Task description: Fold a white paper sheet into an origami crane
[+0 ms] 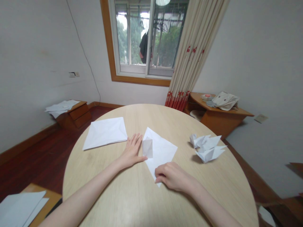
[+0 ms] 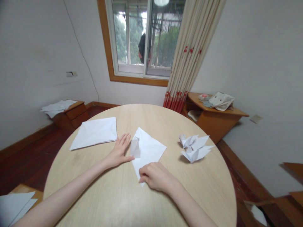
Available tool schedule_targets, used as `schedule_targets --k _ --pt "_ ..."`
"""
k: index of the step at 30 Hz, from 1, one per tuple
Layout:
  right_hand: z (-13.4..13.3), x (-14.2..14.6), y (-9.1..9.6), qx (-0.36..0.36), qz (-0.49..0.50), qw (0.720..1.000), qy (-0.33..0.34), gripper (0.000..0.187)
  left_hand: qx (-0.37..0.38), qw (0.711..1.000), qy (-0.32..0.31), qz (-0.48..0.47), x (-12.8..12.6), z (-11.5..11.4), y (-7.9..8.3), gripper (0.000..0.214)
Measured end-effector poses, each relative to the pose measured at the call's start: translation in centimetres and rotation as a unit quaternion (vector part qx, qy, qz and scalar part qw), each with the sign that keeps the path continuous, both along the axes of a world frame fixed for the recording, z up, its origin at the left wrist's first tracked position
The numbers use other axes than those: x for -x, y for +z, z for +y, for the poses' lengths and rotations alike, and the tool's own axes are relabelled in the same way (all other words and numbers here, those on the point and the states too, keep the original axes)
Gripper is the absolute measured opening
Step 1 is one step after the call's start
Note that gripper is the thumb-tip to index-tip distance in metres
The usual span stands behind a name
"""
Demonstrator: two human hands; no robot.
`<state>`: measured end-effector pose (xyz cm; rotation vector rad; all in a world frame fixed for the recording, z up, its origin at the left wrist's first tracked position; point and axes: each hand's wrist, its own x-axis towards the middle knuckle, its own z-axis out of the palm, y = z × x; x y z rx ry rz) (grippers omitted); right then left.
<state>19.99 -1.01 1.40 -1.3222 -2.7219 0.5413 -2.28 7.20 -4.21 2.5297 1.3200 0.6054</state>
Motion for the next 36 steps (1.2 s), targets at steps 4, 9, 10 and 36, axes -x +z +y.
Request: schedule_targets --k 4,9,10,36 --pt "0.0 -0.1 0.2 0.014 0.002 1.0 -0.007 0.014 -0.005 1.0 0.001 -0.003 0.0 0.1 -0.2 0.101" --pt "-0.1 -0.2 0.3 0.035 0.013 0.999 -0.011 0.018 -0.007 1.0 0.002 -0.006 0.0 0.1 -0.2 0.102" --pt "-0.1 -0.3 0.3 0.041 0.016 0.999 -0.012 0.019 -0.006 1.0 0.002 -0.007 0.0 0.1 -0.2 0.101" --pt "0.9 1.9 -3.3 -0.067 0.061 0.973 -0.211 0.029 -0.018 1.0 0.004 0.004 -0.4 -0.4 0.1 0.095"
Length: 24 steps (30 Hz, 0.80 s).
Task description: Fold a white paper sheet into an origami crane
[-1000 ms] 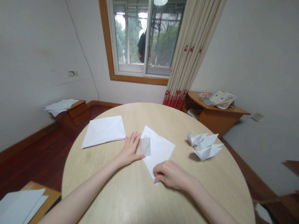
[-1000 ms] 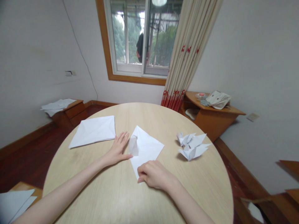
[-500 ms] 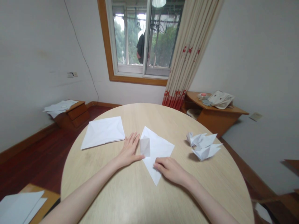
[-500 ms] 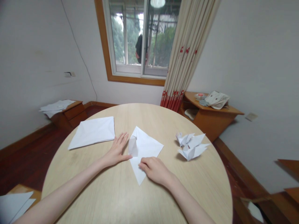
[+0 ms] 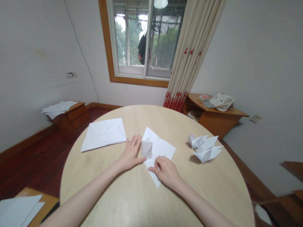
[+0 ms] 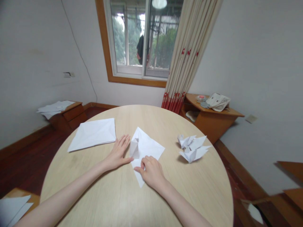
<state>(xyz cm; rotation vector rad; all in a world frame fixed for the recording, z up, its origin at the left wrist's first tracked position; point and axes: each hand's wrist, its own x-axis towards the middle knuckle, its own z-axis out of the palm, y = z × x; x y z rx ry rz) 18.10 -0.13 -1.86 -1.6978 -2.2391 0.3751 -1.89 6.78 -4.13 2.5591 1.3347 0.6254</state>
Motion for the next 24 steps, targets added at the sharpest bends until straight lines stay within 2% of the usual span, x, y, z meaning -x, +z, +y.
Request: schedule_targets --k 5,14,20,24 --pt "0.28 -0.02 0.4 0.027 0.016 0.999 -0.008 0.027 -0.01 1.0 0.006 -0.001 -0.47 -0.33 -0.01 0.095" --pt "0.51 -0.19 0.7 0.061 0.021 0.998 -0.01 0.015 0.034 0.999 0.013 -0.012 -0.43 -0.12 -0.02 0.098" --pt "0.43 -0.22 0.53 0.051 0.015 0.999 -0.008 0.015 0.044 0.999 0.003 -0.027 -0.28 0.13 -0.27 0.099" --pt "0.17 -0.25 0.26 0.005 -0.012 1.0 0.006 0.02 0.038 0.999 -0.003 -0.031 -0.26 0.13 -0.28 0.099"
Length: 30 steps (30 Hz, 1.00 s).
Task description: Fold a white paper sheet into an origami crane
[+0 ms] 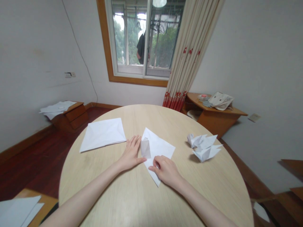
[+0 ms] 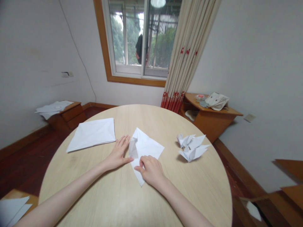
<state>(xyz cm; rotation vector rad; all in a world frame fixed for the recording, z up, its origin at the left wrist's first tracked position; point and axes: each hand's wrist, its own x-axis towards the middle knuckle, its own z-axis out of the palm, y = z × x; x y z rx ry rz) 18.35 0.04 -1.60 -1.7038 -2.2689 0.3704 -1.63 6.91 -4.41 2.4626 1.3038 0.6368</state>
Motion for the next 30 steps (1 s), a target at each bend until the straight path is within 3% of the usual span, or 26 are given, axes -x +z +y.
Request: schedule_targets --k 5,9,22,30 --pt "0.2 0.2 -0.1 -0.069 -0.066 0.992 0.085 0.021 -0.004 1.0 -0.009 -0.003 0.0 0.0 0.0 0.096" --pt "0.4 0.3 0.0 -0.072 -0.098 0.984 0.133 0.031 -0.003 1.0 -0.009 -0.004 -0.1 0.0 0.1 0.096" --pt "0.4 -0.9 0.3 0.003 -0.006 0.988 0.151 0.022 0.001 1.0 -0.004 0.001 -0.2 0.0 0.1 0.096" --pt "0.3 -1.3 0.9 0.003 -0.022 0.984 0.177 0.019 0.008 1.0 -0.002 -0.001 -0.2 -0.1 0.4 0.097"
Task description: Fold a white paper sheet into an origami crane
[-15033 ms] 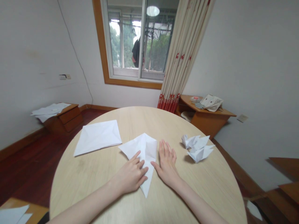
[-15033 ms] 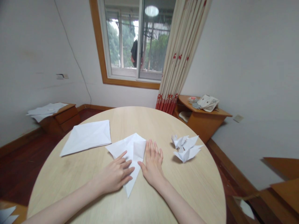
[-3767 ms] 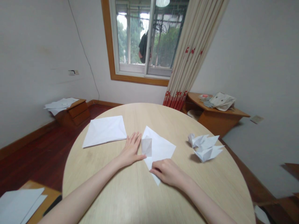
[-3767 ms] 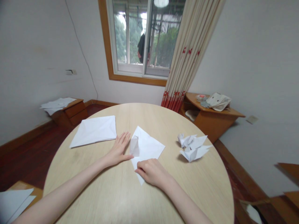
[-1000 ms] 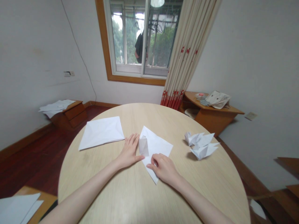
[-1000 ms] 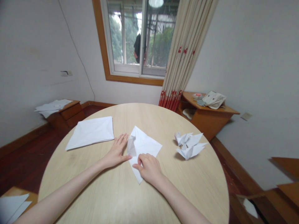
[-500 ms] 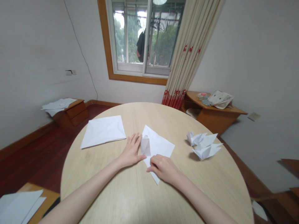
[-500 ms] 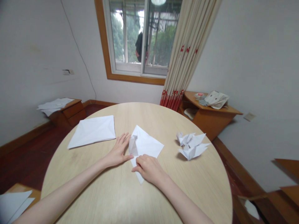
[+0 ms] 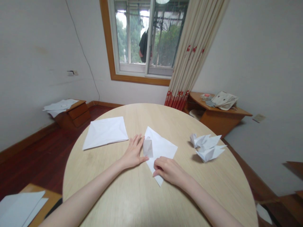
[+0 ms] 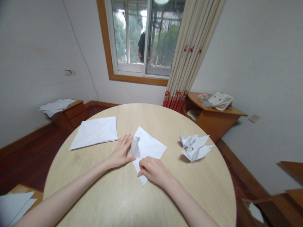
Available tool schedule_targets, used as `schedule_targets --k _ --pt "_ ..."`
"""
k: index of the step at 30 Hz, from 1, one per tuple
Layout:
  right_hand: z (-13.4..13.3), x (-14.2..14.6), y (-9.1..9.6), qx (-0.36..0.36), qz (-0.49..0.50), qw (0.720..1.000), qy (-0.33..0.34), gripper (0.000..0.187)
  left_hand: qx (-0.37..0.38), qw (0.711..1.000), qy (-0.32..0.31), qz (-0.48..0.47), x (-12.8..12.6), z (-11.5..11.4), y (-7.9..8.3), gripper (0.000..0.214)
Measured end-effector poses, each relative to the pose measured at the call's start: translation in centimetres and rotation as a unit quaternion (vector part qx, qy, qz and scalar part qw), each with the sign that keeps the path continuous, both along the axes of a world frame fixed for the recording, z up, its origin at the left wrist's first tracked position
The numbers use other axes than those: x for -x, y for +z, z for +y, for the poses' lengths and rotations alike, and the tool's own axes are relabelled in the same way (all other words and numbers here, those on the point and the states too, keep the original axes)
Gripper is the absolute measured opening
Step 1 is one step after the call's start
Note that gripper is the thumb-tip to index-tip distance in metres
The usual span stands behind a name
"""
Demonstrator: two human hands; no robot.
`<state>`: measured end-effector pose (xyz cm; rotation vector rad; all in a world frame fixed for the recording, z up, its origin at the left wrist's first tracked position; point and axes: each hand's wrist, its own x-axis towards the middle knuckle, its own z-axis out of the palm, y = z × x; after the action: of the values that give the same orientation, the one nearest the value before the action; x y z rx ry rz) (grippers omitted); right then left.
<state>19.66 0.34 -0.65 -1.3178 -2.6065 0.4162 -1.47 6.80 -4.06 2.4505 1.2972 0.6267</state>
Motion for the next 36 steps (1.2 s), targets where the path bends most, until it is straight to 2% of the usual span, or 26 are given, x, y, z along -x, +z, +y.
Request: schedule_targets --k 13,20,32,36 --pt "-0.6 -0.2 2.0 -0.006 -0.07 0.996 0.055 0.022 0.004 1.0 -0.003 0.001 0.0 0.1 -0.1 0.097" --pt "-0.7 -0.6 1.7 -0.025 -0.076 0.994 0.074 0.029 -0.002 1.0 -0.006 -0.007 0.1 0.2 -0.3 0.096" --pt "-0.8 -1.0 2.0 -0.007 -0.067 0.996 0.057 0.034 0.001 1.0 -0.003 -0.011 0.1 0.0 0.0 0.095" --pt "-0.3 -1.3 1.8 0.041 0.001 0.999 0.028 0.032 -0.007 1.0 -0.002 -0.013 0.1 -0.1 0.1 0.095"
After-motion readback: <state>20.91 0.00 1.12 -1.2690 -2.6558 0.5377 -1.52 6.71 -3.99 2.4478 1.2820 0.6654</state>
